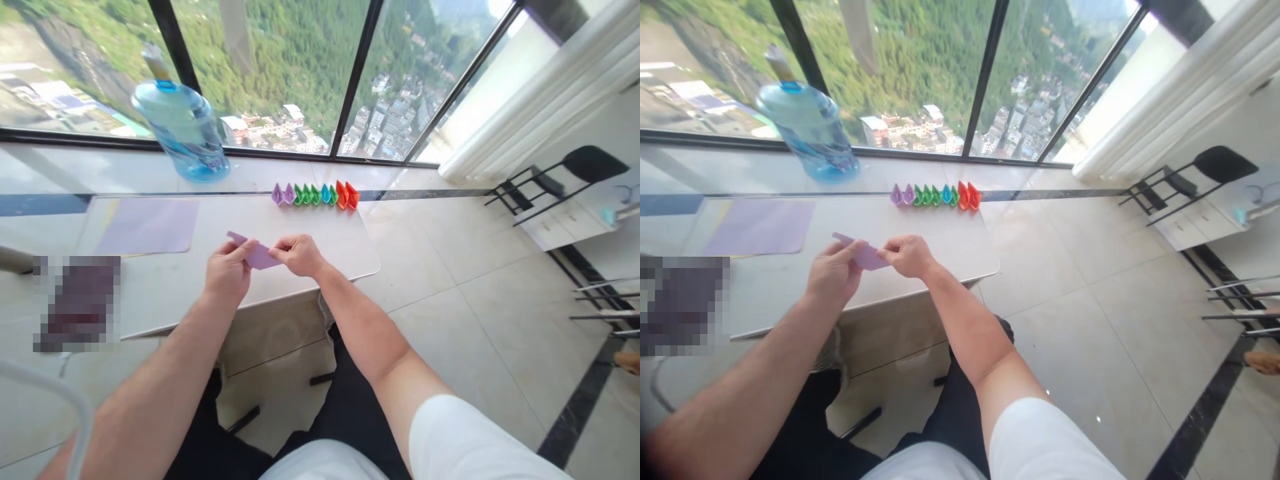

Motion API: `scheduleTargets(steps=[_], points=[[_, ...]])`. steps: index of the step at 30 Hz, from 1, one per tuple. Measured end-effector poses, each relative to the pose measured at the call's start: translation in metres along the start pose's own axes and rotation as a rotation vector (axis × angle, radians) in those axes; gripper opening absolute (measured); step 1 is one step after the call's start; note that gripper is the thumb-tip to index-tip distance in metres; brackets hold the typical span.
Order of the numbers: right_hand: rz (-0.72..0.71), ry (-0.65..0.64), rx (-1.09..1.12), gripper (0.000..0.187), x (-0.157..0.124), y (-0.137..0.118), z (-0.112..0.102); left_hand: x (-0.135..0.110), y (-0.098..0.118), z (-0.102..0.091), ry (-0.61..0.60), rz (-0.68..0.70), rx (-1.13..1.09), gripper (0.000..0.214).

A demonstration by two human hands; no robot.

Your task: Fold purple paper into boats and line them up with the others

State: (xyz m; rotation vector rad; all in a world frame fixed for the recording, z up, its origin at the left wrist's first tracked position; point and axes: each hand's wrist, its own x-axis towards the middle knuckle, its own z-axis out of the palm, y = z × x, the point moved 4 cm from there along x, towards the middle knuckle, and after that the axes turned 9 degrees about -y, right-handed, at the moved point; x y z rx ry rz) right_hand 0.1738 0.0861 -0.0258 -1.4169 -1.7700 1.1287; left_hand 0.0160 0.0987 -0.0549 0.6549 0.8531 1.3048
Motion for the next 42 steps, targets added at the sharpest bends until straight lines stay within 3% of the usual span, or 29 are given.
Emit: scheduleTargets(steps=[7, 16, 21, 30, 38, 40, 42], points=[[0.017, -0.022, 0.011, 0.018, 0.005, 0.007, 0.004, 0.009, 0.013, -0.01, -0.003, 0.053, -0.065, 0.024], [-0.036, -0.01, 0.031, 0.016, 0.001, -0.002, 0.01, 0.002, 0.003, 0.003, -0.066, 0.049, 0.106, 0.032], [0.021, -0.015, -0.023, 0.018, 0.001, -0.005, 0.011, -0.001, 0.007, 0.0, 0.015, 0.073, 0.081, 0.029], [-0.001, -0.045, -0.067, 0.018, 0.001, 0.002, 0.014, 0.005, 0.022, -0.014, 0.224, 0.151, 0.079, 0.03], [0.009, -0.066, -0.009, 0.028, -0.002, 0.001, 0.012, 0.009, 0.029, -0.027, 0.25, 0.176, 0.045, 0.038], [0.006, -0.025, -0.006, 0.027, -0.003, 0.0, 0.01, 0.008, 0.028, -0.027, 0.248, 0.154, 0.085, 0.038], [0.0, 0.106, -0.065, 0.028, -0.005, -0.001, 0.007, 0.003, 0.024, -0.024, 0.249, 0.101, 0.183, 0.041]])
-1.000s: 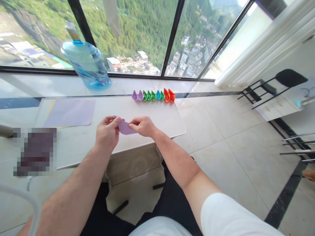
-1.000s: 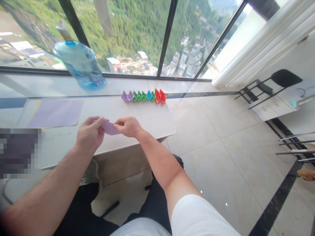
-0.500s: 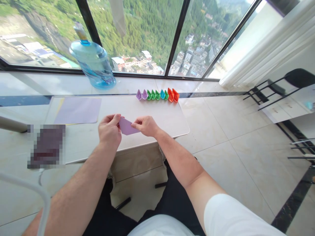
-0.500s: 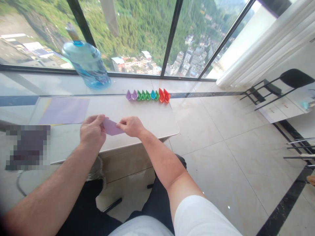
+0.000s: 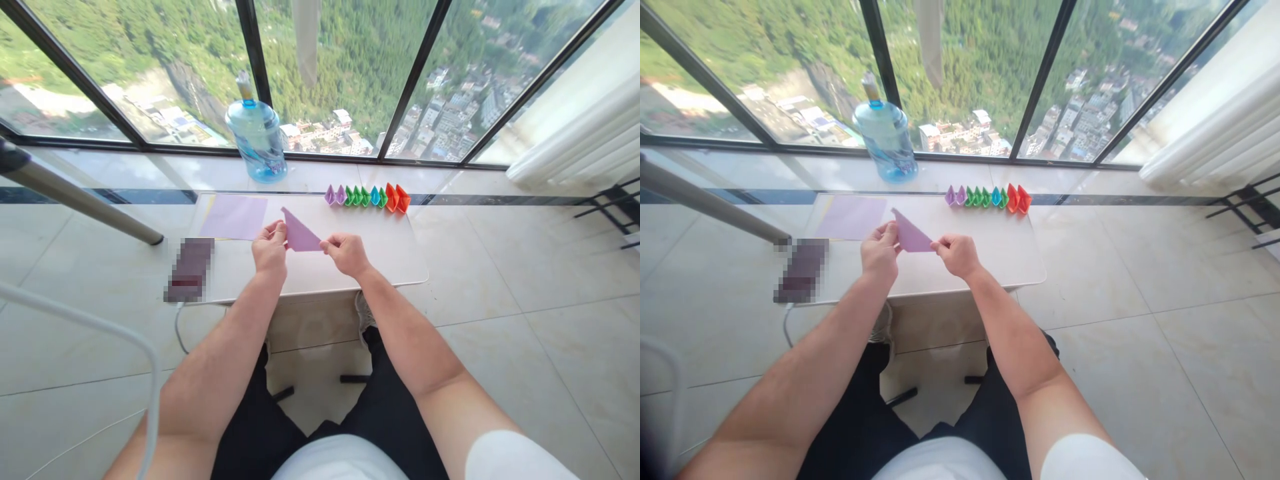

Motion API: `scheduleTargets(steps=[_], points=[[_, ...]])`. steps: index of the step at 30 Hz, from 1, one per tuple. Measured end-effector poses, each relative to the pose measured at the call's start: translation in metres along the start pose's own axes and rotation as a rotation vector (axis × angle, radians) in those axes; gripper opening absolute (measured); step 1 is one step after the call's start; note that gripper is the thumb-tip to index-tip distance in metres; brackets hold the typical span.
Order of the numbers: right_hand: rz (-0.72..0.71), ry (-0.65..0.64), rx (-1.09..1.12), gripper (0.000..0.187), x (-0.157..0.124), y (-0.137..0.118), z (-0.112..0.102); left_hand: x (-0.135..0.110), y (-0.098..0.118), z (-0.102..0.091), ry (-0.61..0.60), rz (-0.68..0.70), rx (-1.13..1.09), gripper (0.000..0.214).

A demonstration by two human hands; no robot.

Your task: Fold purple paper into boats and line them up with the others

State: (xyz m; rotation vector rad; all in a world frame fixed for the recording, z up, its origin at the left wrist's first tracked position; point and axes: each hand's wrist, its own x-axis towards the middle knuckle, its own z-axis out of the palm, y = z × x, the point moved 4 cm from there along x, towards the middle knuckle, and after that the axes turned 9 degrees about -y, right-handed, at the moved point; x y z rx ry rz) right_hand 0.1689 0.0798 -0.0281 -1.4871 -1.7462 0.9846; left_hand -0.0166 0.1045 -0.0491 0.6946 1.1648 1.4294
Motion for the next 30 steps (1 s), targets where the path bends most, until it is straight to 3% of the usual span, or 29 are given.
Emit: scheduleTargets(steps=[2, 4, 8, 12, 18, 30], points=[[-0.05, 0.14, -0.132, 0.029, -0.003, -0.004, -0.003, -0.01, -0.003, 0.006, -0.014, -0.031, 0.096, 0.047], [-0.131, 0.196, -0.275, 0.031, -0.007, -0.009, -0.001, -0.02, -0.007, 0.017, -0.126, -0.088, 0.127, 0.054], [-0.217, 0.09, -0.35, 0.029, -0.01, -0.014, 0.008, -0.031, -0.01, 0.028, -0.233, -0.155, 0.023, 0.065], [-0.174, 0.013, -0.119, 0.022, -0.007, -0.014, 0.009, -0.029, -0.007, 0.029, -0.276, -0.165, -0.02, 0.061], [-0.043, -0.082, 0.298, 0.032, 0.001, -0.006, 0.006, -0.026, -0.005, 0.029, -0.356, -0.19, -0.088, 0.053], [0.04, -0.126, 0.409, 0.037, 0.004, -0.001, 0.005, -0.023, -0.009, 0.027, -0.39, -0.181, -0.079, 0.055]])
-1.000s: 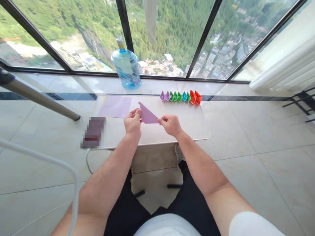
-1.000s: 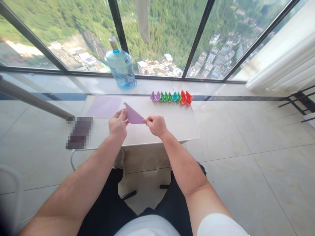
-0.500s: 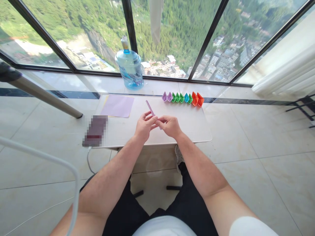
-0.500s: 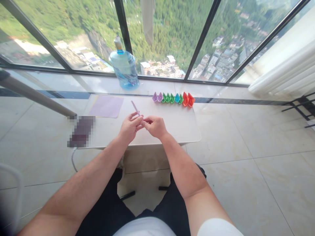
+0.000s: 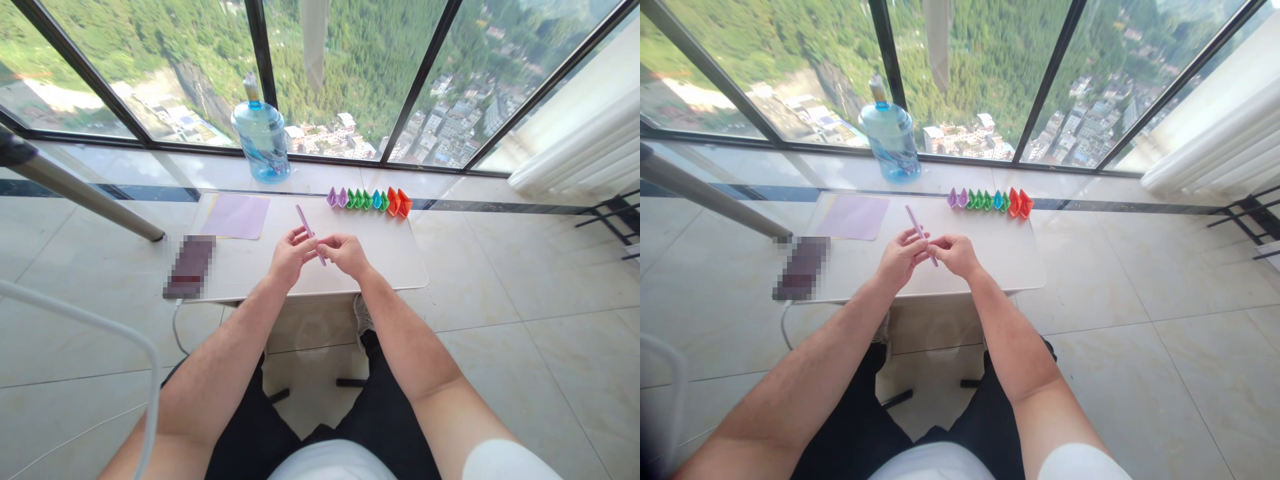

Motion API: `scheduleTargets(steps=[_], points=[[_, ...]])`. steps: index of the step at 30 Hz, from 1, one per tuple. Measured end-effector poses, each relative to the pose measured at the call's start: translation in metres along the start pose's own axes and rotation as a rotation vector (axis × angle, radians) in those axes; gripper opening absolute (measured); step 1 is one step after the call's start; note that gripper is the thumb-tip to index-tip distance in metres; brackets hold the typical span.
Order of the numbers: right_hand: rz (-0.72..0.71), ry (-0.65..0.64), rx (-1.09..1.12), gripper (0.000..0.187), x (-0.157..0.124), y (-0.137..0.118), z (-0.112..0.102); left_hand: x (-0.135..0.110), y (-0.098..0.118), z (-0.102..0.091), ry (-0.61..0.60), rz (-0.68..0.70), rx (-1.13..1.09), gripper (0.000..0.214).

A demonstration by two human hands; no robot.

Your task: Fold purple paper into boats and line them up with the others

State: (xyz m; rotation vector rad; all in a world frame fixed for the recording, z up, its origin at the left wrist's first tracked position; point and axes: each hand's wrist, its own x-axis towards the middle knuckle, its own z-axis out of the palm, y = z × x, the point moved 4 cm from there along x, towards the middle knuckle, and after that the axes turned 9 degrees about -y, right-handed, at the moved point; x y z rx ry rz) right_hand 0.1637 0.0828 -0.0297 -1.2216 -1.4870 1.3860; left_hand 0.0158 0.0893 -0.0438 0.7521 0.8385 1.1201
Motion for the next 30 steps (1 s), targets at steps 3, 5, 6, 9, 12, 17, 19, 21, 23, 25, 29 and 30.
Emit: scheduleTargets(steps=[3, 5, 6, 9, 12, 17, 19, 21, 23, 25, 29, 30], points=[[0.01, 0.0, 0.017, 0.038, 0.0004, -0.0002, -0.0005, -0.0003, 0.0003, 0.0001, -0.001, -0.002, 0.002, 0.055], [0.014, -0.007, 0.036, 0.039, 0.0005, -0.0002, -0.0003, -0.0004, 0.0004, 0.0004, -0.002, -0.003, 0.005, 0.055], [0.016, -0.011, 0.047, 0.04, 0.0005, -0.0002, -0.0002, -0.0004, 0.0004, 0.0005, -0.002, -0.003, 0.005, 0.055], [0.026, -0.015, 0.073, 0.04, 0.0005, -0.0005, 0.0001, -0.0004, 0.0005, 0.0007, -0.008, -0.001, 0.006, 0.055], [0.039, -0.017, 0.084, 0.041, 0.0005, -0.0011, 0.0002, -0.0003, 0.0006, 0.0004, -0.012, 0.0, 0.009, 0.055], [0.048, -0.017, 0.095, 0.039, 0.0008, -0.0007, 0.0, 0.0003, 0.0007, -0.0007, -0.01, 0.007, 0.035, 0.055], [0.054, -0.017, 0.101, 0.037, 0.0011, 0.0006, 0.0002, 0.0007, 0.0005, -0.0007, -0.012, 0.012, 0.044, 0.056], [0.058, -0.018, 0.115, 0.036, 0.0013, 0.0019, 0.0005, 0.001, 0.0003, -0.0006, -0.015, 0.018, 0.055, 0.056], [0.058, -0.02, 0.13, 0.035, 0.0015, 0.0025, 0.001, 0.0012, 0.0002, -0.0006, -0.017, 0.022, 0.061, 0.056], [0.058, -0.019, 0.143, 0.035, 0.0017, 0.0026, 0.0013, 0.0013, 0.0004, -0.0008, -0.013, 0.022, 0.064, 0.056], [0.061, -0.019, 0.159, 0.037, 0.0021, 0.002, 0.0018, 0.0007, 0.0024, -0.0002, -0.011, 0.024, 0.071, 0.057], [0.062, -0.021, 0.163, 0.037, 0.0021, 0.0018, 0.002, 0.0004, 0.003, 0.0002, -0.011, 0.023, 0.074, 0.058]])
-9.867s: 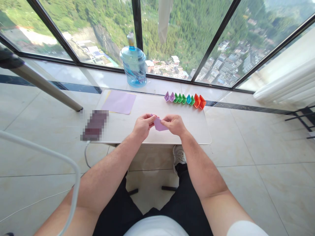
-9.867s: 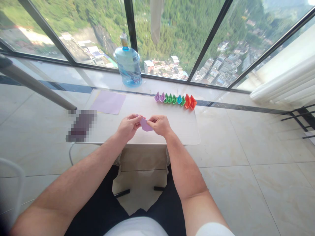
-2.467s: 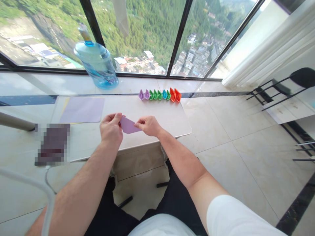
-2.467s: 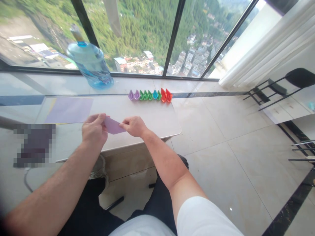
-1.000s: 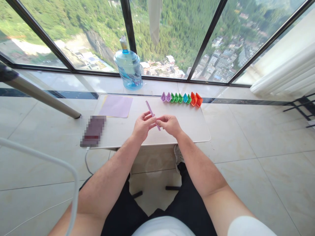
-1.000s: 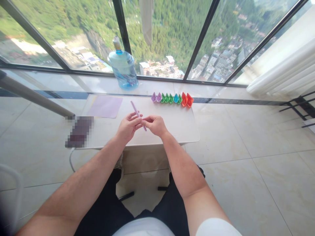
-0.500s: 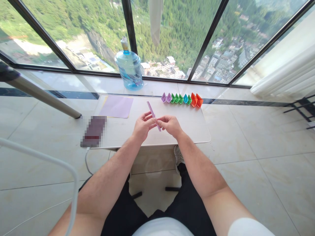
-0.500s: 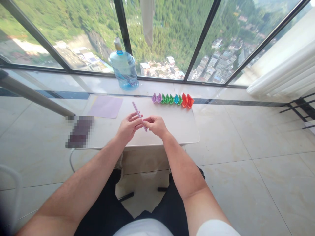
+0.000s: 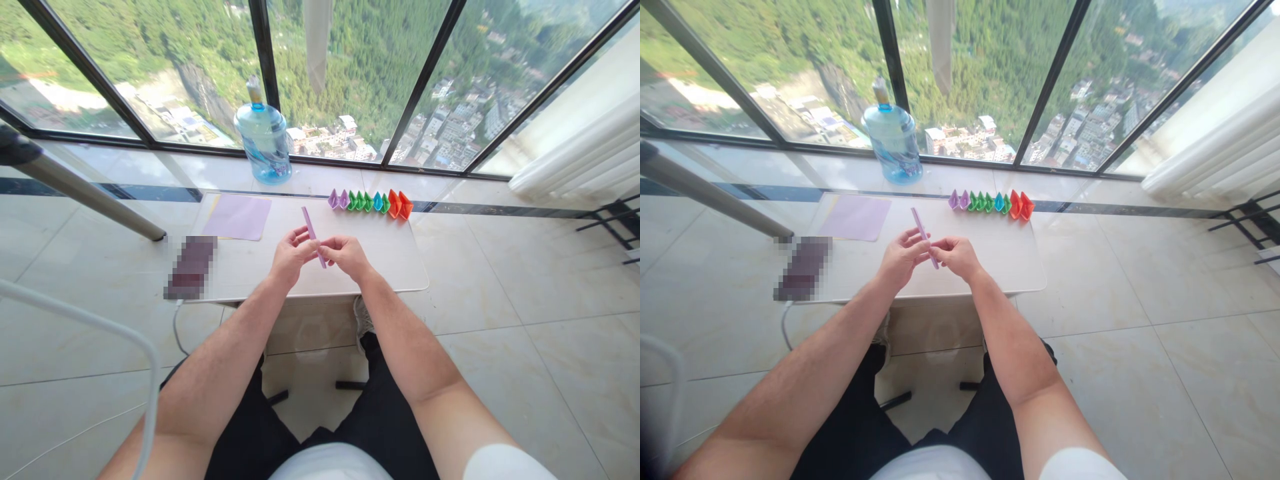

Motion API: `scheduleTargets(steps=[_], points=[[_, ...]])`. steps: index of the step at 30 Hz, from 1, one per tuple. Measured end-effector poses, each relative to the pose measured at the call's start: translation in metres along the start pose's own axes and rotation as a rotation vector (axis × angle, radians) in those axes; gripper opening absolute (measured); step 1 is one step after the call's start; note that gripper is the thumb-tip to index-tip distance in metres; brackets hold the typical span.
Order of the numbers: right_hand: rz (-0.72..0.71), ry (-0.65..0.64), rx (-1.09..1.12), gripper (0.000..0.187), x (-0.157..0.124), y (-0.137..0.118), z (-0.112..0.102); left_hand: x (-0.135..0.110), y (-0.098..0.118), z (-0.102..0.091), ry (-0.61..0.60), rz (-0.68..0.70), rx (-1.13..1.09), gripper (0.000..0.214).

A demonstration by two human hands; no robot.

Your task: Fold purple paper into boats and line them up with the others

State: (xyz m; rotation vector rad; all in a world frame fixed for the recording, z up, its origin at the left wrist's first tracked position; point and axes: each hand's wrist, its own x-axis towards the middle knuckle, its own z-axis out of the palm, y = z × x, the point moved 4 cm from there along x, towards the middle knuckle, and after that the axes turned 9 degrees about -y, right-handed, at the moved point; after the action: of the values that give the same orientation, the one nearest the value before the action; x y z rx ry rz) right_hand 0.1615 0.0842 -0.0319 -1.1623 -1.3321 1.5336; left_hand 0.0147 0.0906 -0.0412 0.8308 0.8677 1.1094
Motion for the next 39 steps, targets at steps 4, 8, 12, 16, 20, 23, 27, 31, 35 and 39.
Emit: scheduleTargets(steps=[4, 8, 12, 16, 20, 23, 27, 31, 35, 39], points=[[0.008, -0.005, 0.02, 0.036, -0.001, -0.001, 0.001, -0.001, 0.002, 0.001, -0.001, -0.007, 0.0, 0.06], [0.012, 0.001, 0.021, 0.032, -0.001, -0.001, 0.0, -0.001, 0.003, 0.002, -0.015, -0.002, -0.005, 0.06], [0.004, 0.006, -0.009, 0.028, 0.001, 0.0, -0.001, -0.002, 0.004, 0.002, -0.016, 0.007, 0.003, 0.06], [-0.047, 0.097, -0.16, 0.022, -0.001, 0.001, -0.001, -0.002, 0.005, 0.002, -0.01, 0.012, 0.012, 0.062], [-0.175, 0.264, -0.555, 0.027, -0.009, -0.008, 0.004, -0.004, 0.006, 0.005, 0.026, 0.02, 0.071, 0.063], [-0.159, 0.291, -0.771, 0.033, -0.012, -0.012, 0.01, -0.006, 0.002, 0.009, 0.02, 0.023, 0.123, 0.061], [-0.072, 0.273, -0.939, 0.025, -0.012, -0.013, 0.015, -0.006, -0.011, 0.015, -0.037, -0.003, 0.175, 0.055], [0.006, 0.272, -1.001, 0.021, -0.01, -0.013, 0.014, -0.003, -0.022, 0.014, -0.025, 0.023, 0.282, 0.046], [0.068, 0.28, -0.956, 0.025, -0.009, -0.01, 0.009, -0.001, -0.022, 0.004, 0.07, 0.083, 0.495, 0.029], [0.023, 0.255, -0.894, 0.024, -0.007, -0.007, 0.006, -0.002, -0.017, -0.003, 0.138, 0.073, 0.455, 0.041]])
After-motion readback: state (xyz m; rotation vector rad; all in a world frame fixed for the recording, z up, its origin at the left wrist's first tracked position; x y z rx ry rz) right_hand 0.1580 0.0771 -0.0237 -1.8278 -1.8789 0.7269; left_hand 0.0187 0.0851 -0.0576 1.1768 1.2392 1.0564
